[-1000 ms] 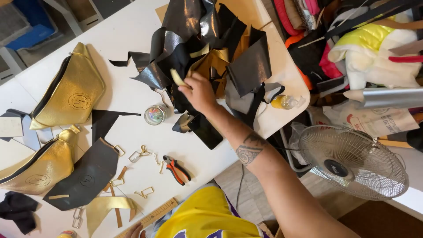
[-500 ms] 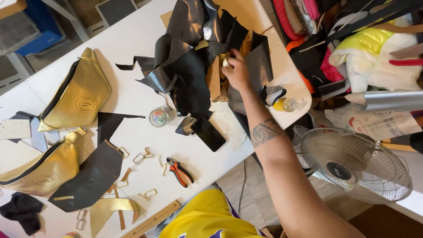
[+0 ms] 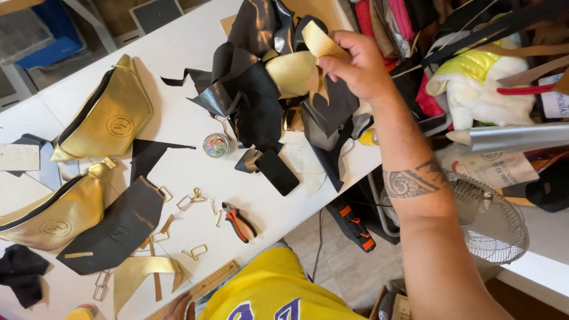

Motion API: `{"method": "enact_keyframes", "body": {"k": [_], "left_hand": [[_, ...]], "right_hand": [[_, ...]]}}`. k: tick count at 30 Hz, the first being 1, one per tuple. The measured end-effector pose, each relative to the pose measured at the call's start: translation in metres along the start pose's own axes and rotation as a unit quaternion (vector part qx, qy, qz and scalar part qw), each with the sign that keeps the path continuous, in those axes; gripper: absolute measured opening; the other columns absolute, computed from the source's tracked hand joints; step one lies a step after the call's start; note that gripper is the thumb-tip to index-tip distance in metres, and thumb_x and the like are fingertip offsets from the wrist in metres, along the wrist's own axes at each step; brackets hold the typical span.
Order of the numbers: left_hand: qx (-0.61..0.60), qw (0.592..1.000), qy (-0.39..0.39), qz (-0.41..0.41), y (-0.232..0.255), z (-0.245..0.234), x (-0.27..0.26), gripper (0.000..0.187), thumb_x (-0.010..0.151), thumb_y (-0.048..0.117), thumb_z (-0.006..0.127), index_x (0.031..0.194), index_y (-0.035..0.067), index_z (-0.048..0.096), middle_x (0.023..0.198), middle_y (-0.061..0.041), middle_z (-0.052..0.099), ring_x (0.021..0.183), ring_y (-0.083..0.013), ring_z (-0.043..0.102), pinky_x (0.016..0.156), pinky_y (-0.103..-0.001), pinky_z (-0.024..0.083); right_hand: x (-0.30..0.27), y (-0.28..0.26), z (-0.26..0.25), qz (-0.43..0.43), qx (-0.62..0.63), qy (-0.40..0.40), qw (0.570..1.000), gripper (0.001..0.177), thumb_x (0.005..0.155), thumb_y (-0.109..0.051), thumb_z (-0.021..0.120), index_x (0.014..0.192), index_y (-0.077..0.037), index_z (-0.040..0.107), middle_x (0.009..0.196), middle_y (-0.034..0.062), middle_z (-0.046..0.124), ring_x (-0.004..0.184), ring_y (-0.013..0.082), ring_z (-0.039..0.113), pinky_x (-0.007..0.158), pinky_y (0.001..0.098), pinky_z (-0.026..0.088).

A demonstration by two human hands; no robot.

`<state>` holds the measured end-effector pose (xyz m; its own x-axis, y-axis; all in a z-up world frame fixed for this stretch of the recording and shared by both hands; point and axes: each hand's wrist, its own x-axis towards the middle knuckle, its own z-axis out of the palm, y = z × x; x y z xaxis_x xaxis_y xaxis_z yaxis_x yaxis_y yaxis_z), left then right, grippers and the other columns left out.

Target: The person is sorting through leather scraps on a workbench, using a long wooden ruler to measure specific dimensions, and marking the leather with a pen.

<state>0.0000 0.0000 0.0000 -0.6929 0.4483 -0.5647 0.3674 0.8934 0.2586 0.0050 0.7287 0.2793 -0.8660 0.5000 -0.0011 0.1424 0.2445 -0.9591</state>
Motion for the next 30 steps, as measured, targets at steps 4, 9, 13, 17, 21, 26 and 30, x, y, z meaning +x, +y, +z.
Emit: {"method": "enact_keyframes", "body": {"k": [4, 9, 13, 17, 21, 26, 30], "left_hand": [[-0.071, 0.966, 0.13, 0.211, 0.022, -0.029, 0.023, 0.025, 0.087, 0.024, 0.071, 0.107, 0.011, 0.078, 0.117, -0.003, 0.077, 0.096, -0.0219, 0.077, 0.086, -0.035, 0.065], [-0.129, 0.959, 0.09, 0.237, 0.092, -0.095, 0.026, 0.027, 0.091, 0.019, 0.068, 0.114, 0.007, 0.075, 0.119, -0.006, 0.077, 0.103, -0.0247, 0.075, 0.084, -0.043, 0.065], [-0.179, 0.934, 0.114, 0.287, 0.141, -0.126, 0.03, 0.026, 0.091, 0.02, 0.071, 0.114, 0.009, 0.076, 0.116, -0.005, 0.078, 0.101, -0.0242, 0.076, 0.084, -0.042, 0.064], [-0.339, 0.879, 0.026, 0.335, 0.199, -0.176, 0.022, 0.044, 0.09, 0.029, 0.072, 0.13, 0.009, 0.067, 0.126, -0.008, 0.074, 0.106, -0.0239, 0.073, 0.09, -0.039, 0.059], [-0.624, 0.669, -0.19, 0.355, 0.24, -0.221, 0.002, 0.075, 0.092, 0.047, 0.066, 0.155, 0.018, 0.037, 0.153, -0.014, 0.054, 0.14, -0.0294, 0.055, 0.11, -0.044, 0.048], [-0.73, 0.469, -0.301, 0.394, 0.238, -0.248, -0.043, 0.088, 0.093, 0.026, 0.075, 0.164, 0.009, 0.027, 0.118, -0.013, 0.07, 0.113, -0.0225, 0.065, 0.1, -0.038, 0.054], [-0.689, 0.568, -0.199, 0.403, 0.175, -0.27, -0.06, 0.075, 0.093, 0.003, 0.075, 0.158, 0.011, 0.038, 0.116, -0.014, 0.073, 0.088, -0.0143, 0.068, 0.07, -0.023, 0.057]], "right_hand": [[-0.027, -0.056, -0.006, -0.012, 0.032, 0.001, 0.999, 0.016, 0.102, -0.006, 0.068, 0.117, -0.001, 0.065, 0.091, 0.0065, 0.063, 0.07, 0.0099, 0.057, 0.06, 0.0209, 0.051], [-0.081, -0.106, 0.004, -0.077, 0.118, -0.009, 0.99, 0.016, 0.099, -0.013, 0.071, 0.11, -0.006, 0.062, 0.086, 0.0028, 0.06, 0.065, 0.0068, 0.055, 0.054, 0.0175, 0.052], [-0.124, -0.157, 0.02, -0.132, 0.069, -0.029, 0.988, 0.013, 0.101, -0.018, 0.068, 0.108, -0.008, 0.064, 0.085, -0.002, 0.06, 0.064, 0.0027, 0.056, 0.051, 0.0131, 0.049], [-0.172, -0.204, 0.042, -0.178, 0.047, -0.046, 0.982, 0.023, 0.094, -0.022, 0.071, 0.108, -0.006, 0.063, 0.085, 0.0038, 0.066, 0.055, 0.0055, 0.057, 0.049, 0.0156, 0.047], [-0.219, -0.242, 0.076, -0.197, 0.003, -0.041, 0.98, 0.034, 0.079, -0.038, 0.074, 0.08, -0.006, 0.06, 0.067, 0.0058, 0.058, 0.04, 0.011, 0.049, 0.041, 0.0239, 0.039], [-0.259, -0.237, 0.11, -0.183, -0.079, -0.157, 0.967, 0.029, 0.08, -0.035, 0.071, 0.086, -0.007, 0.068, 0.089, 0.0142, 0.071, 0.077, 0.0246, 0.072, 0.086, 0.0395, 0.067], [-0.269, -0.204, 0.179, -0.147, -0.005, -0.143, 0.979, 0.02, 0.094, -0.029, 0.066, 0.093, -0.009, 0.064, 0.078, 0.0021, 0.065, 0.063, 0.0098, 0.062, 0.058, 0.0212, 0.053]]}}
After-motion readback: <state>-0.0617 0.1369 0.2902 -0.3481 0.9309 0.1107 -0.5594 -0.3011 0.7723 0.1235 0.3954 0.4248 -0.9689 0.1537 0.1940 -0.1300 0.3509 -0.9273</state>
